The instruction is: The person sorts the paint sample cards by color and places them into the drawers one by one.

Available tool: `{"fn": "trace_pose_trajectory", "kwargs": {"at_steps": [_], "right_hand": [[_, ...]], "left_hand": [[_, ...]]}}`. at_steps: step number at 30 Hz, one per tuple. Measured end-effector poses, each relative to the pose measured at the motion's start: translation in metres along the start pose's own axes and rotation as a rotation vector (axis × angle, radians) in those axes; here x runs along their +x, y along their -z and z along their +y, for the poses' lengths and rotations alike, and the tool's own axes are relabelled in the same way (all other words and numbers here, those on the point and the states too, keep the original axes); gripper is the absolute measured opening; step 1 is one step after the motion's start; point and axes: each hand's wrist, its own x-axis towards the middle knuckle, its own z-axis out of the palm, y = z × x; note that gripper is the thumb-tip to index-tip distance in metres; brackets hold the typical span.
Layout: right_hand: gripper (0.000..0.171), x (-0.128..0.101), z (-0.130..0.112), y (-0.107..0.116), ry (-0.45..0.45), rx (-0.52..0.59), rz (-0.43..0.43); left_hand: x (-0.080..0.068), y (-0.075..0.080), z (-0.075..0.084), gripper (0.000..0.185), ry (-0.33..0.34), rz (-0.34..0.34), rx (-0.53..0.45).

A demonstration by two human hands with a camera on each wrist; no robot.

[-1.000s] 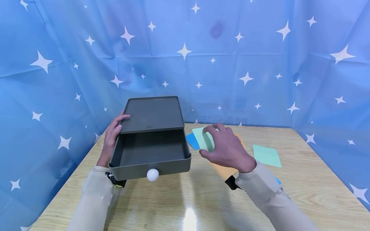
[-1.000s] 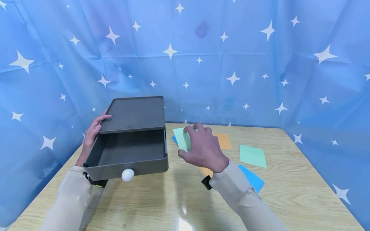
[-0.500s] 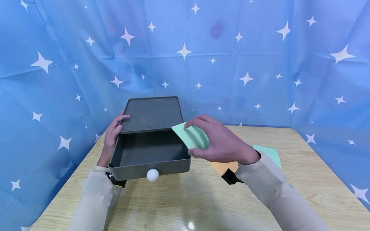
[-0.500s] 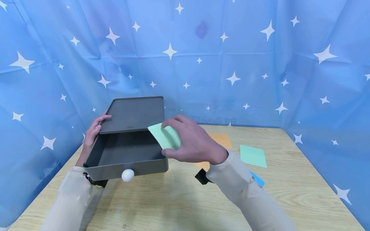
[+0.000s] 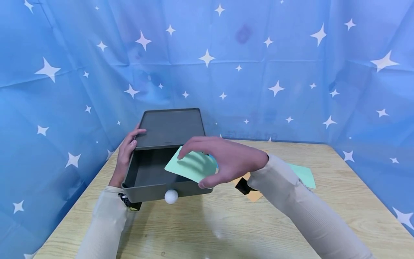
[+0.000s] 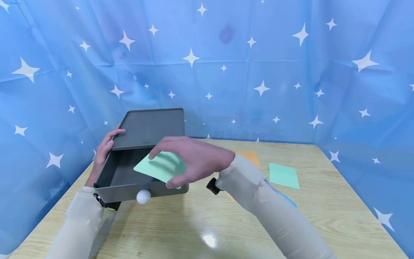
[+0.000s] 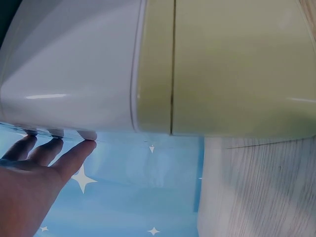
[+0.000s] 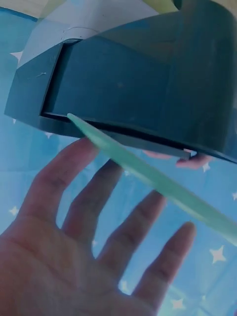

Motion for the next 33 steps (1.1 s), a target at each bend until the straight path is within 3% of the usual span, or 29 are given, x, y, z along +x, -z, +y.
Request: {"fn": "trace_pose_trajectory", "kwargs": {"at_steps": [6,19,33], "right_hand": [[0.056,0.015,0.008,0.0,-0.003,0.003,-0.115],[0.059,0.037,0.006,0.0,-0.011,0.025,-0.225],[0.056,0.034,0.017,0.004,-0.014,-0.026,-0.177]], "left_hand": [[-0.001,-0.001,0.0,0.046,-0.017,-0.003,0.021],[-0.003,-0.002,-0.001,0.042,-0.02,-0.004,-0.018],[-0.002,-0.001,-0.001,0.045,-0.007,-0.004,-0.038]]}}
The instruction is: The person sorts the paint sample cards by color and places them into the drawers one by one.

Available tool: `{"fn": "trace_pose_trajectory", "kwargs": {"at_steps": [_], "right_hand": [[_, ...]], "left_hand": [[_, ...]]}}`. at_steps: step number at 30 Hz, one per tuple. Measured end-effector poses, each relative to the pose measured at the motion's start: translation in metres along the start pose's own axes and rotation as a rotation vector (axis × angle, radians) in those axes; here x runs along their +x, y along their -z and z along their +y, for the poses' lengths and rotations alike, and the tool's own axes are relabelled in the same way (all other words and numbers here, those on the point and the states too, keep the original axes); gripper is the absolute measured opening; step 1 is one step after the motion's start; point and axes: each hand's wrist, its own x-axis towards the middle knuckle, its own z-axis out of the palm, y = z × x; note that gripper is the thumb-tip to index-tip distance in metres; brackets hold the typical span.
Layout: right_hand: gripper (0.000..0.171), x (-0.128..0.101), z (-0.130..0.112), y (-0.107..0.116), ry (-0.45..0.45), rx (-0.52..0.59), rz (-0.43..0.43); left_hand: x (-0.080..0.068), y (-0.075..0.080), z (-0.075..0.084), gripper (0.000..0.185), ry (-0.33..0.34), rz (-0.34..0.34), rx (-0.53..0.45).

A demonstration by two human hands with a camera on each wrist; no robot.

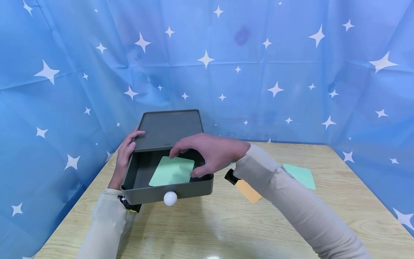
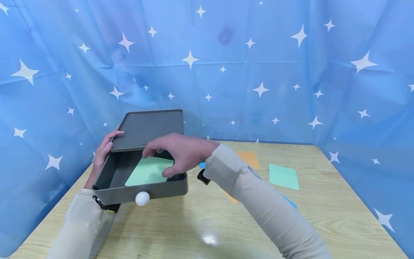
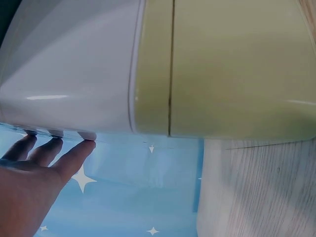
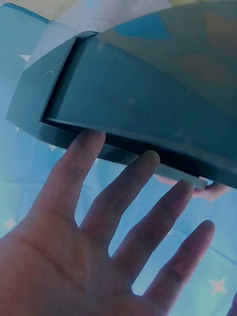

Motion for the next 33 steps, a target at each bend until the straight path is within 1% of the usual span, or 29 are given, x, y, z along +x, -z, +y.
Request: {"fn": "trace_pose_trajectory", "kwargs": {"at_steps": [6,8,10,13,15,19,22,25,28,30,33], "right_hand": [[0.055,-0.006,0.001,0.004,0.009,0.026,0.036],[0.055,-0.011,0.003,0.007,0.004,0.054,0.052],[0.055,-0.017,0.005,0.011,-0.013,0.081,0.068],[0.056,-0.029,0.01,0.017,-0.071,0.123,0.086],[0.056,-0.039,0.015,0.023,-0.128,0.124,0.102],[0.055,-0.064,0.032,0.034,-0.229,0.113,0.145],[0.054,-0.086,0.05,0.043,-0.325,0.107,0.19],[0.053,-0.111,0.069,0.048,-0.443,0.096,0.246],[0.051,-0.138,0.091,0.046,-0.542,0.037,0.301],[0.05,-0.156,0.106,0.04,-0.606,-0.018,0.328],[0.057,-0.18,0.13,0.025,-0.739,-0.111,0.324]], "left_hand": [[0.0,0.001,0.0,0.047,0.01,0.002,0.001],[0.0,0.001,0.0,0.046,0.01,0.003,0.005],[0.0,0.001,0.001,0.046,0.006,0.005,0.007],[0.0,0.001,0.002,0.046,0.0,0.007,0.005],[0.0,0.0,0.002,0.046,0.004,0.005,0.001],[0.0,0.0,0.003,0.047,0.022,-0.001,-0.018],[0.0,0.0,0.003,0.046,0.026,0.001,-0.021],[0.001,0.0,0.002,0.046,0.021,0.004,-0.015],[0.001,-0.001,0.002,0.046,0.01,0.006,-0.011],[0.001,-0.001,0.002,0.045,0.004,0.007,-0.01],[0.001,-0.002,0.003,0.043,-0.002,0.003,-0.016]]}}
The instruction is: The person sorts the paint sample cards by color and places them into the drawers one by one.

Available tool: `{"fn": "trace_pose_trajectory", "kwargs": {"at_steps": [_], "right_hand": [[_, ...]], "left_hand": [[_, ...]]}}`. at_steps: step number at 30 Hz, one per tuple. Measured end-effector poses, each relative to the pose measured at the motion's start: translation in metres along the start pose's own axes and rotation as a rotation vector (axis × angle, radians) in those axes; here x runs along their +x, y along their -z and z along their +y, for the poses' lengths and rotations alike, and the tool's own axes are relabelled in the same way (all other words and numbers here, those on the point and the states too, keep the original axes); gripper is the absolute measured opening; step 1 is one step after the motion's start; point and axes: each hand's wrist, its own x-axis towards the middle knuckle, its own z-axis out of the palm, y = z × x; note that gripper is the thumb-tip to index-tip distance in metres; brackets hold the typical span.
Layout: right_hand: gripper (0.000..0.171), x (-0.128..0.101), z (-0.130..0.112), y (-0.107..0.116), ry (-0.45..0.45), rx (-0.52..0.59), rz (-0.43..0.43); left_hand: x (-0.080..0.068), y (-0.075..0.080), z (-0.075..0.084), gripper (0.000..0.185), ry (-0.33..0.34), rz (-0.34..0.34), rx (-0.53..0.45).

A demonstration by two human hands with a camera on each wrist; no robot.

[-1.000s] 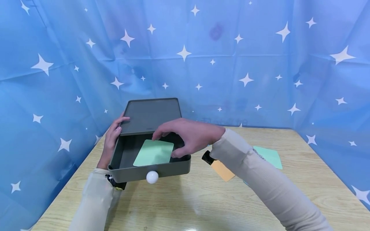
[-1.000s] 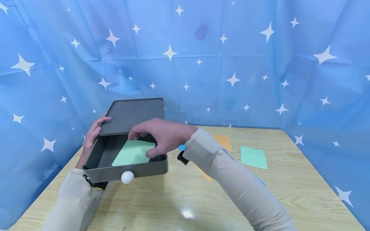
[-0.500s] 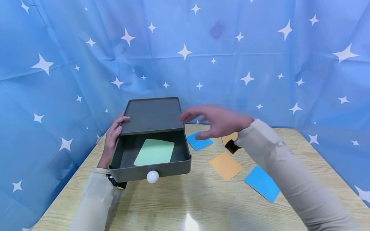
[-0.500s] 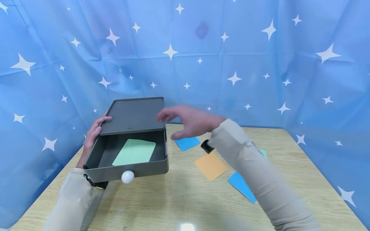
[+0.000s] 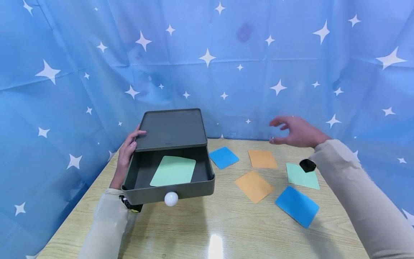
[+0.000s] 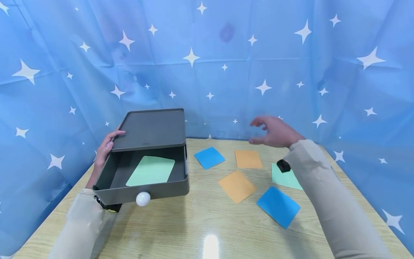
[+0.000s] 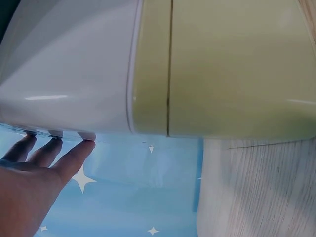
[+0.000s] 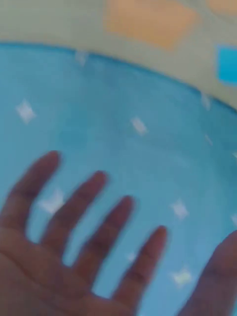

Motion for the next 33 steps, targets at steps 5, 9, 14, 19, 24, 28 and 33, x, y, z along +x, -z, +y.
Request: {"fn": "trace_pose_trajectory", "kwargs": {"at_steps": [5,9,14,19,24,28,33], "right_hand": [[0.076,-0.015,0.052,-0.036,-0.263,-0.115,-0.093],[0.082,-0.033,0.083,-0.069,-0.419,-0.098,-0.178],[0.098,-0.049,0.106,-0.103,-0.579,-0.095,-0.21],[0.108,-0.047,0.107,-0.114,-0.64,-0.09,-0.237],[0.1,-0.043,0.103,-0.117,-0.619,-0.08,-0.234],[0.095,-0.041,0.105,-0.119,-0.63,-0.083,-0.221],[0.087,-0.041,0.107,-0.119,-0.633,-0.086,-0.2]], "left_hand": [[-0.001,0.0,0.002,0.042,-0.006,-0.002,-0.014],[0.0,-0.002,0.001,0.041,0.005,-0.002,-0.001],[0.002,-0.006,-0.001,0.041,0.019,-0.012,0.007],[0.002,-0.005,0.001,0.041,0.028,-0.008,0.011],[0.001,-0.001,-0.001,0.041,0.022,-0.003,0.021],[0.0,0.0,-0.001,0.042,0.009,-0.001,0.024],[0.0,0.001,0.0,0.041,0.015,-0.008,0.021]]}}
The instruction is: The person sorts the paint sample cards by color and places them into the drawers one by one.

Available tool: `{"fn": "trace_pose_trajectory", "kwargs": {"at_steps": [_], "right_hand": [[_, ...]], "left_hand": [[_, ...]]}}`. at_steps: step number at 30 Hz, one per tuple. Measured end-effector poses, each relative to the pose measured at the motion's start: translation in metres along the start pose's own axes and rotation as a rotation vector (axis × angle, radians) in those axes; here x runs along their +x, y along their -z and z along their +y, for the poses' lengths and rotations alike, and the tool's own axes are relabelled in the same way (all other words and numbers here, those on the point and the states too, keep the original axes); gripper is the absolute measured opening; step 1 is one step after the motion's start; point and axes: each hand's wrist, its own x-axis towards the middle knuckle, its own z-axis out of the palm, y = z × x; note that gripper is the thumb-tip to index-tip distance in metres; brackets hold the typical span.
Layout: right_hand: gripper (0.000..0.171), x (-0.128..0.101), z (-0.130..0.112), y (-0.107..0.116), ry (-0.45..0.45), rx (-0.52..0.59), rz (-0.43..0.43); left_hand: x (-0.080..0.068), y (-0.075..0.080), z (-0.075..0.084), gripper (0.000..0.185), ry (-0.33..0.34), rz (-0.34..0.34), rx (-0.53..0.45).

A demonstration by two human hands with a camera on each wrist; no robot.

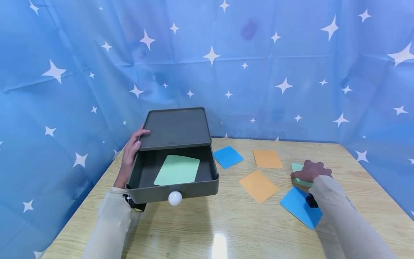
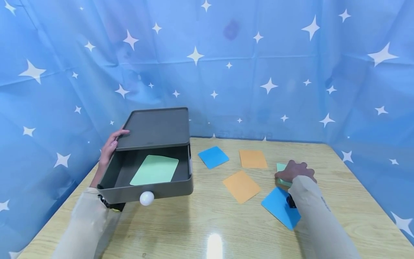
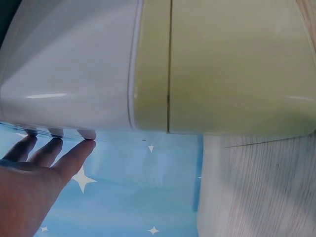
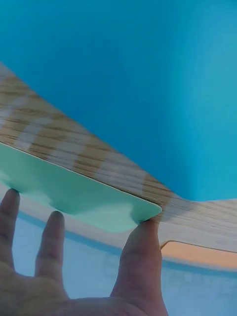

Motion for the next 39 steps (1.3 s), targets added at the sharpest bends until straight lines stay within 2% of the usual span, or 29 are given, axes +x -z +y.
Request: {"fn": "trace_pose_trajectory", "kwargs": {"at_steps": [11,20,29,39], "right_hand": [[0.082,-0.004,0.001,0.004,0.006,0.022,0.007],[0.062,-0.009,0.005,0.011,0.061,0.021,0.005],[0.075,-0.015,0.0,0.025,0.122,0.036,0.043],[0.075,-0.02,-0.017,0.035,0.163,0.029,0.076]], "left_hand": [[0.0,0.0,-0.001,0.041,0.004,0.006,-0.008],[0.0,-0.003,0.0,0.041,0.013,0.01,-0.004],[0.0,-0.002,0.002,0.042,0.01,0.018,-0.004],[0.0,-0.003,0.004,0.041,0.026,0.014,-0.018]]}}
